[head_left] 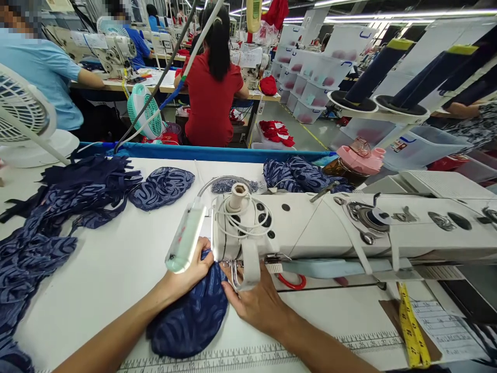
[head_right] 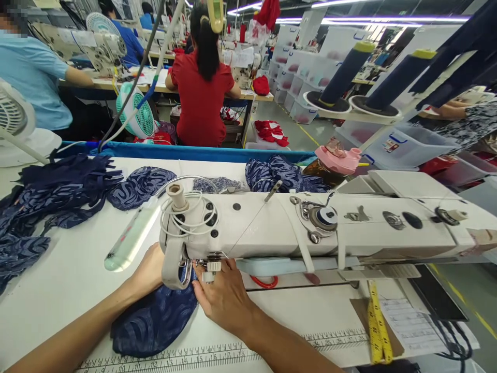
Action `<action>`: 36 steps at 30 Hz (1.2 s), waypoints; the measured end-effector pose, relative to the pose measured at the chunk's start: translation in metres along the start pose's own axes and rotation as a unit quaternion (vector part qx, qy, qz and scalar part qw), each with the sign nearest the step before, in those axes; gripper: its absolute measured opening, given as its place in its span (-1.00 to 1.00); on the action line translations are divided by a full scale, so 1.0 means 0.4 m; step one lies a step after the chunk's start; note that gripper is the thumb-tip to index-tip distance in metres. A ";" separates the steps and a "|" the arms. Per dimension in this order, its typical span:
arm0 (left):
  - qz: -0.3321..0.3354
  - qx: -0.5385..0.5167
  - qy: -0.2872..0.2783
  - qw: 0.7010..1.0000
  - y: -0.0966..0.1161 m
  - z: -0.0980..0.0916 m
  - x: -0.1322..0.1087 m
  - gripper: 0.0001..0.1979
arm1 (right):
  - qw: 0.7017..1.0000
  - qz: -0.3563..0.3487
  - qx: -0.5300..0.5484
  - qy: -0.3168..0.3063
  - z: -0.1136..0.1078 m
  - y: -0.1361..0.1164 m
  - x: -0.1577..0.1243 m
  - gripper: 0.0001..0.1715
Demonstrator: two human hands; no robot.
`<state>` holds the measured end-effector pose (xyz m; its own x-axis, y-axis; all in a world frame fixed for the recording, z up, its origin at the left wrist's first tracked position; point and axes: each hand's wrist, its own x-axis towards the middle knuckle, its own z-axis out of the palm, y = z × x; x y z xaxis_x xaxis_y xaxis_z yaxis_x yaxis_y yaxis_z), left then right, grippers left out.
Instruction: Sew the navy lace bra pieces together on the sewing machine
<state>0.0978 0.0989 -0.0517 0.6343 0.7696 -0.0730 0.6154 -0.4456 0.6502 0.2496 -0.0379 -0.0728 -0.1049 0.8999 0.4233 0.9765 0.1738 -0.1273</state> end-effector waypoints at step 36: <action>-0.043 -0.030 -0.017 0.998 0.034 -0.010 -0.013 -0.84 | 0.998 -0.057 0.030 0.004 -0.017 0.016 0.002 -0.58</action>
<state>0.1011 0.0908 -0.0393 0.5964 0.7876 -0.1552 0.6395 -0.3493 0.6848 0.2572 -0.0388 -0.0670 -0.2135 0.8692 0.4460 0.9450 0.2996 -0.1314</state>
